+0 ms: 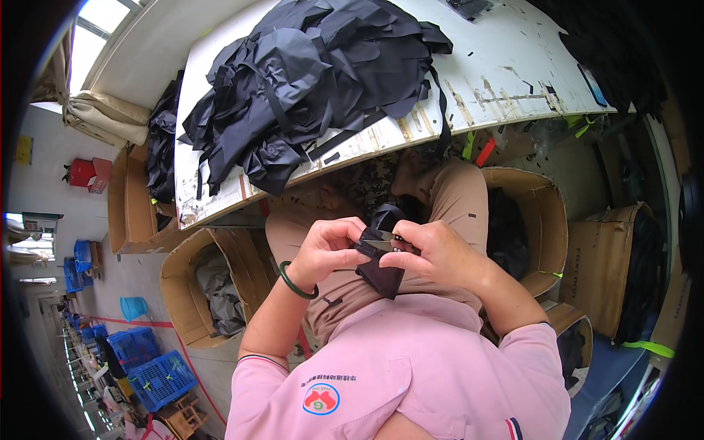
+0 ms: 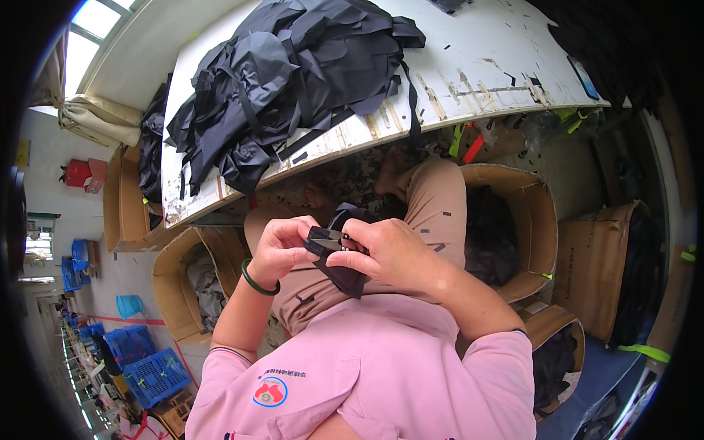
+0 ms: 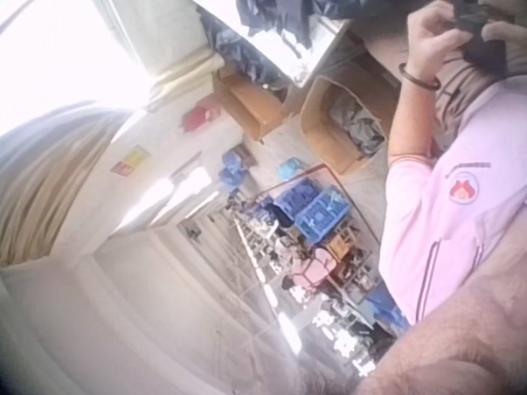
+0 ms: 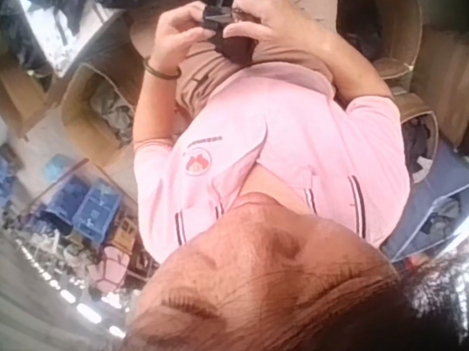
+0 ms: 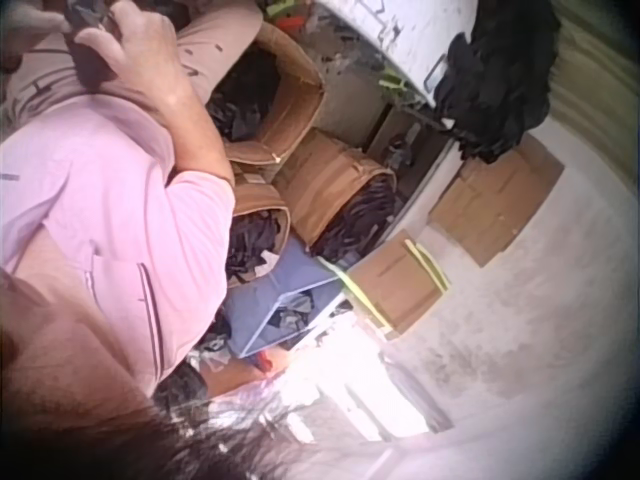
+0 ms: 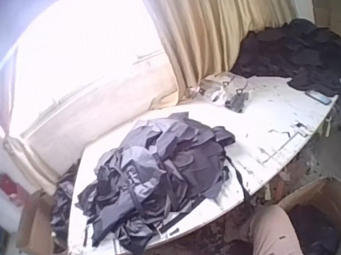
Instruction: The recorder uses a pair of nippers or scissors to trim loose threads or excess fabric from black textile components.
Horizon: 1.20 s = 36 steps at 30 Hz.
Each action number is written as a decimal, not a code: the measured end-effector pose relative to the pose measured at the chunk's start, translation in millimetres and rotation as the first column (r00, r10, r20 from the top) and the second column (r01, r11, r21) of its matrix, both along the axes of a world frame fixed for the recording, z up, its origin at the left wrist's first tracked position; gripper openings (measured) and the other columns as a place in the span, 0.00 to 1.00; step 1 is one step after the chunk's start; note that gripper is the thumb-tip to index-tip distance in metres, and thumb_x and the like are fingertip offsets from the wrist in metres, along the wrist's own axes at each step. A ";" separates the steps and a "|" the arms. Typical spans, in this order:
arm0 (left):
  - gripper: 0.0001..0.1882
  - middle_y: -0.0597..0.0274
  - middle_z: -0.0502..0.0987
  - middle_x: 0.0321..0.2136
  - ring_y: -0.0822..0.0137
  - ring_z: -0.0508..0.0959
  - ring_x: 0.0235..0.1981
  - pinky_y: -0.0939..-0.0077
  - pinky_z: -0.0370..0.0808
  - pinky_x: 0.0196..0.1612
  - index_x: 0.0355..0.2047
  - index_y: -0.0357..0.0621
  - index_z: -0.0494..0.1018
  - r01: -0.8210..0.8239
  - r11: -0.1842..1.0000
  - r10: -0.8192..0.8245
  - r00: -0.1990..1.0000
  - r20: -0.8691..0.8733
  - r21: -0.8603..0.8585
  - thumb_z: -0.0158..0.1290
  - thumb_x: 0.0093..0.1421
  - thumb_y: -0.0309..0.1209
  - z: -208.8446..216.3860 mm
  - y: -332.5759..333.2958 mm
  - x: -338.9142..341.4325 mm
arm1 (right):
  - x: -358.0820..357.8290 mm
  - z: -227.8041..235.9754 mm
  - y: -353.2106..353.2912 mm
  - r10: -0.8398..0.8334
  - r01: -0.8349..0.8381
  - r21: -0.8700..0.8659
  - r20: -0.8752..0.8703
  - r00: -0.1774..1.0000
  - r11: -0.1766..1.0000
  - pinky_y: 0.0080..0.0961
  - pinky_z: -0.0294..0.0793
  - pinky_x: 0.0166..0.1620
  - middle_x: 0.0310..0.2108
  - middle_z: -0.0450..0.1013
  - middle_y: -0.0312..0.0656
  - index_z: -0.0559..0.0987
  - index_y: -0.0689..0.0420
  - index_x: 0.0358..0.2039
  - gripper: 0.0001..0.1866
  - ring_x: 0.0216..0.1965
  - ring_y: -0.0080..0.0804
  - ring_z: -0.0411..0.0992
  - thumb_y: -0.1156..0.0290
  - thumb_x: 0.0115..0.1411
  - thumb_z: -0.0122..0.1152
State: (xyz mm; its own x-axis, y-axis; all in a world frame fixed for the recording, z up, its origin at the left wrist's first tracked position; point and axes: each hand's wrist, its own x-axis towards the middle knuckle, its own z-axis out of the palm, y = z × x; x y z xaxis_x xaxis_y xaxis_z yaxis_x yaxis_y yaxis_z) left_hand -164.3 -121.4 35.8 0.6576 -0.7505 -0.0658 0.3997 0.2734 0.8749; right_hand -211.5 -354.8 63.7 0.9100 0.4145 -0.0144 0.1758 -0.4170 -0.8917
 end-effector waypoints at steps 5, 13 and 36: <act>0.06 0.59 0.72 0.34 0.71 0.73 0.36 0.81 0.70 0.40 0.31 0.31 0.75 0.027 0.999 -0.027 0.999 0.016 0.017 0.57 0.52 0.15 -0.2 -1.2 -2.2 | -0.2 0.5 1.5 0.019 -0.019 -0.004 0.013 1.000 1.000 0.38 0.69 0.25 0.18 0.72 0.46 0.71 0.59 0.25 0.22 0.21 0.49 0.72 0.51 0.56 0.62; 0.06 0.59 0.73 0.35 0.71 0.73 0.36 0.80 0.70 0.41 0.31 0.32 0.76 0.120 0.991 -0.122 0.992 0.043 0.053 0.57 0.52 0.15 4.0 2.8 2.8 | -3.9 -6.2 -4.6 0.014 -0.012 0.020 -0.063 0.998 1.000 0.37 0.65 0.23 0.16 0.68 0.50 0.70 0.60 0.23 0.21 0.18 0.49 0.68 0.53 0.57 0.62; 0.05 0.62 0.74 0.31 0.72 0.73 0.33 0.80 0.70 0.38 0.29 0.31 0.76 0.607 0.779 -0.576 0.792 -0.204 0.156 0.58 0.50 0.18 15.2 3.0 30.2 | 1.9 12.7 -20.9 0.332 -0.343 -0.138 -0.097 0.938 0.929 0.40 0.69 0.28 0.19 0.72 0.47 0.73 0.58 0.27 0.23 0.23 0.50 0.72 0.48 0.56 0.60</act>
State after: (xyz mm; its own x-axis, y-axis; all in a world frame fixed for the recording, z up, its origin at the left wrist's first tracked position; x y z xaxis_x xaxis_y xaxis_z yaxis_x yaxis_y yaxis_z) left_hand -134.1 -118.4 51.0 0.0605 -0.9472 -0.3147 0.5431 -0.2333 0.8066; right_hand -209.6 -375.7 76.4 0.7112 0.6847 -0.1595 0.2686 -0.4743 -0.8384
